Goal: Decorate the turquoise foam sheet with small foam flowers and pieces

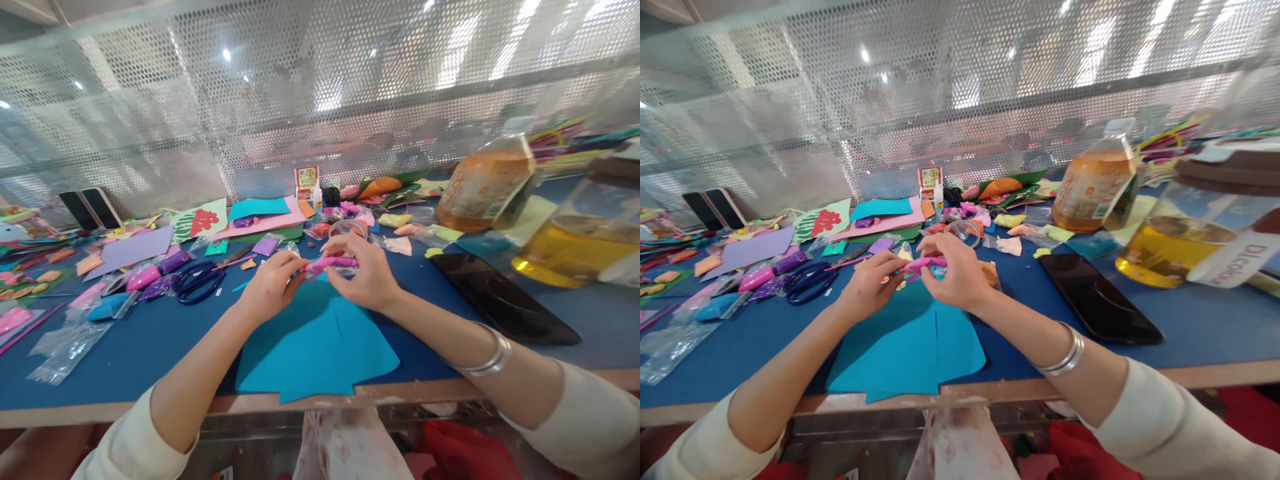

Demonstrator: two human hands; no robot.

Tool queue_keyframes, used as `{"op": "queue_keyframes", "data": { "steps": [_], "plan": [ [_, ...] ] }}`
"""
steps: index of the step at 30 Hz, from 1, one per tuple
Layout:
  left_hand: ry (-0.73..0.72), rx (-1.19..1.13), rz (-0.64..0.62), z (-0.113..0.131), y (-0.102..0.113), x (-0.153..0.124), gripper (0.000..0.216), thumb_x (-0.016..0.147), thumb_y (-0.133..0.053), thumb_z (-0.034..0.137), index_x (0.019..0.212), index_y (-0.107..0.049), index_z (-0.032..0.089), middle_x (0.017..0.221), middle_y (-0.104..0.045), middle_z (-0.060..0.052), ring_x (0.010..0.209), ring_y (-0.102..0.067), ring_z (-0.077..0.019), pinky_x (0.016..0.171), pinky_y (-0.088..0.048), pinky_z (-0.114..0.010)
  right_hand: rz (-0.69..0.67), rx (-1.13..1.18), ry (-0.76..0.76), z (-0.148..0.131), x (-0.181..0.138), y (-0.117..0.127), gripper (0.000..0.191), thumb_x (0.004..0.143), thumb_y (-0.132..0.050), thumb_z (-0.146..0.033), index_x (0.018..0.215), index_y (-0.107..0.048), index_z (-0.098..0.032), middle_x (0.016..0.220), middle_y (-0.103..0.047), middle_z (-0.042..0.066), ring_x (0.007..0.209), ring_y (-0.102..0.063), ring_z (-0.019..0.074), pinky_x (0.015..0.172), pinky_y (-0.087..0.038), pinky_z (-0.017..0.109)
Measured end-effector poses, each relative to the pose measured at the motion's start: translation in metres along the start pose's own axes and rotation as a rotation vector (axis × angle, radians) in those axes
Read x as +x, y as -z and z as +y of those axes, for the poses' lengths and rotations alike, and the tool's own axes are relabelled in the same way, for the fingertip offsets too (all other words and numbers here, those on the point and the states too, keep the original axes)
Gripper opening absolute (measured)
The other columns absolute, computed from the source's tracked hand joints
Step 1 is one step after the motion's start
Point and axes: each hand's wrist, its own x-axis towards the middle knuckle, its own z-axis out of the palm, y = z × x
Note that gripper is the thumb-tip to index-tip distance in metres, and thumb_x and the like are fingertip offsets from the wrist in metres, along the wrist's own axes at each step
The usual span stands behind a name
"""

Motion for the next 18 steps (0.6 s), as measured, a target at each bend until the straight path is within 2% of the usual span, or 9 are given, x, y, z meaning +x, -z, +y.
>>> {"op": "queue_keyframes", "data": {
  "steps": [3,6,8,11,13,18],
  "plan": [
    [0.017,0.036,0.017,0.000,-0.001,0.001,0.016,0.091,-0.042,0.020,0.091,-0.057,0.014,0.083,-0.059,-0.007,0.074,-0.054,-0.0152,0.066,-0.043,-0.025,0.039,0.216,-0.168,0.001,0.001,-0.002,0.023,0.067,-0.062,-0.016,0.087,-0.052,-0.019,0.083,-0.062,0.003,0.075,-0.061,0.0162,0.070,-0.049,0.029],
    [0.061,0.087,0.053,0.002,-0.002,0.001,0.021,0.092,-0.037,0.020,0.080,-0.052,0.014,0.075,-0.055,-0.005,0.068,-0.051,-0.0148,0.062,-0.039,-0.025,0.042,0.447,-0.363,0.002,0.005,-0.003,0.025,0.063,-0.069,-0.022,0.081,-0.052,-0.018,0.087,-0.060,0.003,0.071,-0.061,0.0139,0.065,-0.050,0.026],
    [0.094,0.088,0.105,0.004,-0.003,0.001,0.023,0.093,-0.035,0.022,0.076,-0.049,0.015,0.069,-0.051,-0.003,0.064,-0.048,-0.0141,0.059,-0.036,-0.025,-0.020,0.619,-0.534,0.002,0.008,-0.004,0.029,0.060,-0.073,-0.027,0.081,-0.055,-0.018,0.088,-0.061,0.003,0.070,-0.060,0.0134,0.062,-0.050,0.026],
    [0.148,0.051,0.176,0.006,-0.003,0.000,0.023,0.093,-0.035,0.024,0.076,-0.048,0.016,0.067,-0.048,-0.001,0.061,-0.046,-0.0130,0.057,-0.034,-0.024,-0.207,0.806,-0.758,-0.001,0.009,-0.006,0.041,0.055,-0.078,-0.031,0.089,-0.061,-0.017,0.085,-0.065,0.003,0.075,-0.062,0.0159,0.069,-0.052,0.029],
    [0.193,0.009,0.171,0.008,-0.003,0.000,0.023,0.093,-0.037,0.026,0.075,-0.048,0.017,0.067,-0.048,-0.001,0.061,-0.045,-0.0124,0.057,-0.033,-0.024,-0.274,0.827,-0.825,-0.004,0.009,-0.007,0.042,0.053,-0.080,-0.031,0.089,-0.065,-0.016,0.081,-0.068,0.004,0.073,-0.063,0.0164,0.072,-0.052,0.031],
    [0.271,-0.112,0.009,0.010,-0.001,0.002,0.032,0.094,-0.034,0.033,0.066,-0.042,0.018,0.062,-0.043,0.001,0.057,-0.041,-0.0115,0.055,-0.031,-0.024,-0.230,0.775,-0.847,-0.008,0.009,-0.005,0.035,0.050,-0.081,-0.025,0.080,-0.068,-0.013,0.067,-0.068,0.002,0.059,-0.061,0.0142,0.063,-0.053,0.030]
  ]
}}
